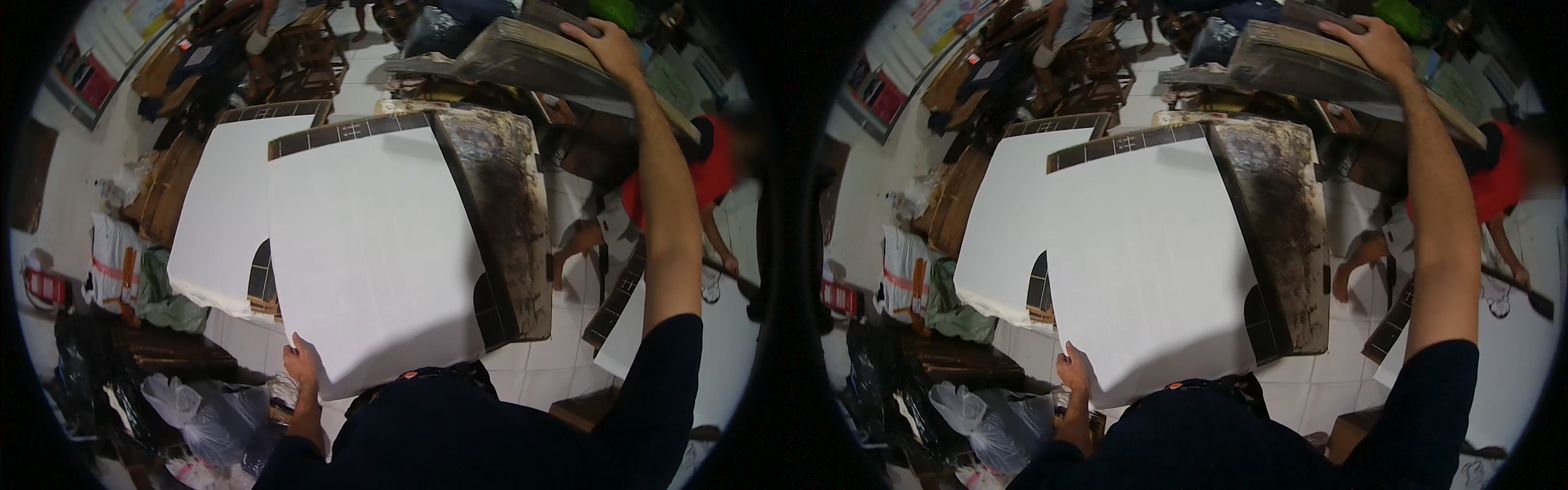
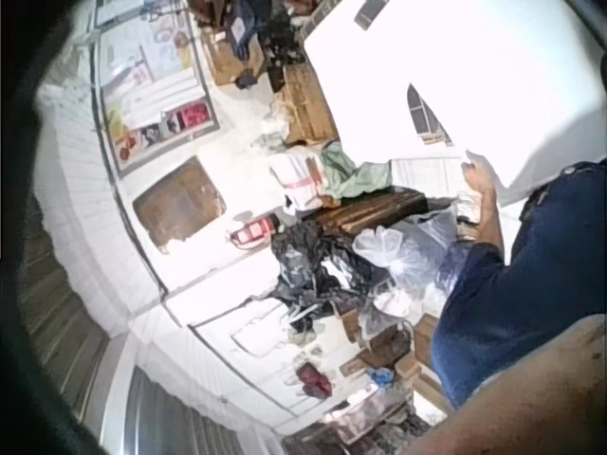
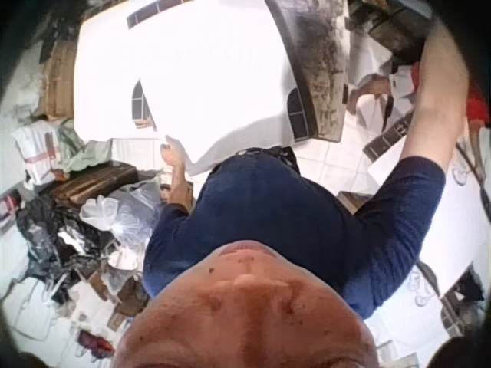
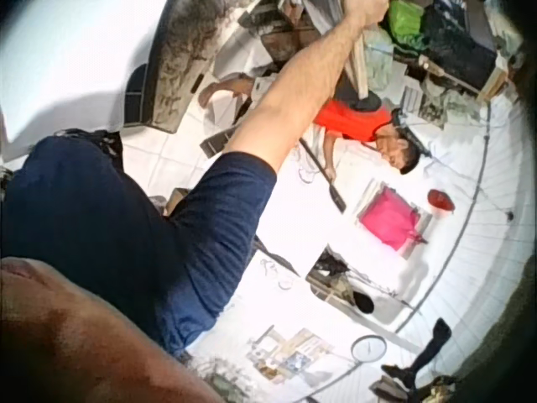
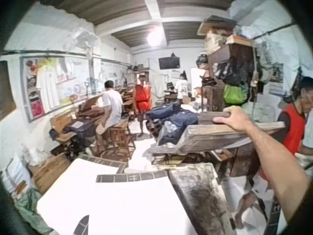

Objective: The person performs screen printing by placing a white sheet on a frame, applying ink with a squeegee, and lifting the screen to reveal a printed cartoon design. The process is repeated multiple times on new sheets.

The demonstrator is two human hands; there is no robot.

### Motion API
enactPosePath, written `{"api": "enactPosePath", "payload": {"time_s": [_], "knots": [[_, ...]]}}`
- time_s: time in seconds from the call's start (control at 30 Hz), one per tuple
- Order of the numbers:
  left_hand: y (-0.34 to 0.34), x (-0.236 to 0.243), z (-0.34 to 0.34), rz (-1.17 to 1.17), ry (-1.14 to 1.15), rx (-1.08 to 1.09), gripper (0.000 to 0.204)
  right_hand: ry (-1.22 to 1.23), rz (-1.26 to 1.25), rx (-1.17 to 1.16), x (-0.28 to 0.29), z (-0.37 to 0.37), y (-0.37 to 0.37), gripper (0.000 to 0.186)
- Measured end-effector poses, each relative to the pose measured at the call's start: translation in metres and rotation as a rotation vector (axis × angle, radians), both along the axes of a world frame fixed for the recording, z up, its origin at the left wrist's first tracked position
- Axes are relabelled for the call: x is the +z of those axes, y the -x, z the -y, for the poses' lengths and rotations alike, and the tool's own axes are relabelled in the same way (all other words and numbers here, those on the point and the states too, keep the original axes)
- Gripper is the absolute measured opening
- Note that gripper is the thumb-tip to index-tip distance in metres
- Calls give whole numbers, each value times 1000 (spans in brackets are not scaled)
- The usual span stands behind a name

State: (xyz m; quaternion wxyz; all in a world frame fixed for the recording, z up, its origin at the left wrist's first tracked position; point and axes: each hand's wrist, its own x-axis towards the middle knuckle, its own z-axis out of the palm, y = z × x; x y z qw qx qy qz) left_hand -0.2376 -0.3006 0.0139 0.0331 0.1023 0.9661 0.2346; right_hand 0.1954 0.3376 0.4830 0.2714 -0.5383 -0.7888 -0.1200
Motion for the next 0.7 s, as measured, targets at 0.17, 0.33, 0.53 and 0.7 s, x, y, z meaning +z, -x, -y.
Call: {"api": "enactPosePath", "payload": {"time_s": [0.17,0.33,0.53,0.7], "knots": [[-4,21,-63,-12,-78,-174,68,46,-109,-21,9,33,10,71],[-15,14,-107,181,-126,-461,94,42,-112,-3,14,41,17,74],[-29,4,-141,249,-9,-543,108,87,-108,36,23,33,15,77],[-38,12,-152,319,95,-520,108,88,-117,15,32,14,17,80]]}}
